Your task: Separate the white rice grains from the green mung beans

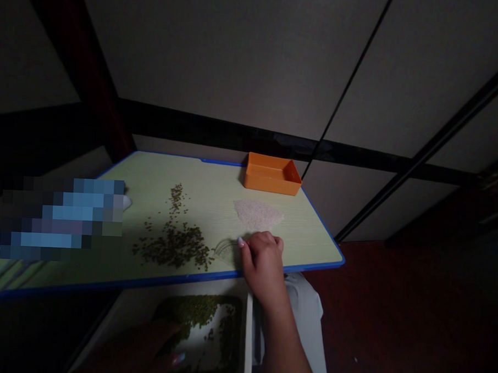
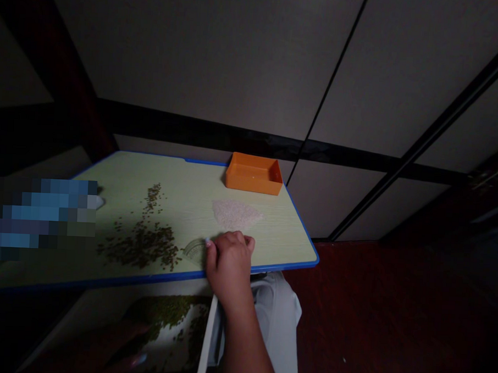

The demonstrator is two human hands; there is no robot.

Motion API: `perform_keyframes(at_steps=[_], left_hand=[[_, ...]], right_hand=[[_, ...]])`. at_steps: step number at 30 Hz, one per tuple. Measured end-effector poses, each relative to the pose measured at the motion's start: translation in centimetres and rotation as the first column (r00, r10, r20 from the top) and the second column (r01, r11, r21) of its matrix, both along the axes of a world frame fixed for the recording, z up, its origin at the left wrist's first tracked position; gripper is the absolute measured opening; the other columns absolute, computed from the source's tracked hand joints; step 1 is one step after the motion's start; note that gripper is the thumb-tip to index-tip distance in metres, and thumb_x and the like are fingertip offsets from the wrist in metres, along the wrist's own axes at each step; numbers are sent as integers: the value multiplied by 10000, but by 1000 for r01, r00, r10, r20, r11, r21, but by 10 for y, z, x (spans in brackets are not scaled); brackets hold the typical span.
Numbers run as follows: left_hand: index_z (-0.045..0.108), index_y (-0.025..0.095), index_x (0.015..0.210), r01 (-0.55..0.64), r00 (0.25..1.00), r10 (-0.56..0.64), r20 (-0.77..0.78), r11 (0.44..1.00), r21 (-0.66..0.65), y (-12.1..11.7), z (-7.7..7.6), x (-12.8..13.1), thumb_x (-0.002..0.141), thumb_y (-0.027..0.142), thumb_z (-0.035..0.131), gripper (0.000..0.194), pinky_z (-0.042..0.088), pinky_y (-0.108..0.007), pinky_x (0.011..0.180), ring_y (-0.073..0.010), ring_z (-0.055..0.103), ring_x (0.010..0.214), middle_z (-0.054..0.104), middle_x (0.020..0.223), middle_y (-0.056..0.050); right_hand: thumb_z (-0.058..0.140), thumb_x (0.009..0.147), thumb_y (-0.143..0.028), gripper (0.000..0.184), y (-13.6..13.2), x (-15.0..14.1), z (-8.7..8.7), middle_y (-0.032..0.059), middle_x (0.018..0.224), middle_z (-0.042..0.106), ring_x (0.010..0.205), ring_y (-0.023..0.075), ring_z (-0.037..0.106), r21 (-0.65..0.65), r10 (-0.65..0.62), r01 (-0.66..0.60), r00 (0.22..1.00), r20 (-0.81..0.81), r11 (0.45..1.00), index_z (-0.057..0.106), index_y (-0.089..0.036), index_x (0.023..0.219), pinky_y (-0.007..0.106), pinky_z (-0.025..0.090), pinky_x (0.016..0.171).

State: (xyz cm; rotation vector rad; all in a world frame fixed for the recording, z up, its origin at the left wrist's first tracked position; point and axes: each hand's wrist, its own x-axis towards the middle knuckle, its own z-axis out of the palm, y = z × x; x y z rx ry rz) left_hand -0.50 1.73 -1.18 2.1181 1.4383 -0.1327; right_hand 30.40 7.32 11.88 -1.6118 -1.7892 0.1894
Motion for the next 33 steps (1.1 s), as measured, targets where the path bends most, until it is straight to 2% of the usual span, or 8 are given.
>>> perform_keyframes(at_steps=[5,10,14,18,25,29,33], left_hand=[[827,400,1473,-27,999,26,47,1000,14,0,-2,-3,982,683,640,597,641,-487,1221,-395,799,1423,847,1543,-78],[836,382,1467,-5,1000,5,-1,1000,-5,-1,10,5,973,704,593,638,639,-526,1229,-429,789,1431,844,1543,-91],[842,379,1451,-13,999,12,-39,1000,-21,0,20,13,946,698,575,655,629,-503,1233,-411,791,1434,842,1546,-83],[853,395,1416,-48,997,45,-59,998,-40,2,23,16,910,725,572,667,600,-555,1258,-424,781,1449,832,1557,-77],[865,431,1370,-95,995,94,-14,995,-36,1,16,14,861,722,602,643,612,-593,1213,-439,815,1385,870,1489,-63],[857,415,1390,-71,997,72,20,996,-50,1,13,11,890,702,597,632,580,-558,1258,-417,797,1422,848,1534,-69],[864,483,1317,-67,996,70,49,997,-45,1,-2,5,879,715,612,556,633,-589,1193,-434,836,1338,912,1414,-19]], right_hand=[[633,1096,-169,268,-1,0,2,69,926,805,1015,262,707,-12,19,-18,1000,22,1000,742,-215,855,403,367,978],[648,1113,-211,285,0,-2,5,61,925,813,1023,256,714,-27,52,-51,998,25,998,752,-220,848,401,371,988],[665,1112,-223,278,1,-6,7,72,948,825,1048,264,723,-50,29,-28,999,33,998,771,-215,856,406,376,996],[685,1104,-228,250,1,-9,8,87,962,830,1066,280,729,-58,-10,12,999,39,998,795,-205,880,416,375,1006],[699,1082,-206,244,3,-7,-3,71,914,799,1018,272,702,25,-77,75,996,49,997,782,-218,853,411,367,982],[700,1081,-217,249,5,-6,-10,70,904,799,1004,271,682,94,-96,91,994,47,991,792,-225,849,422,370,986],[744,1085,-243,222,9,-5,-4,85,948,809,1042,279,680,63,-116,111,989,88,992,823,-220,879,436,375,999]])
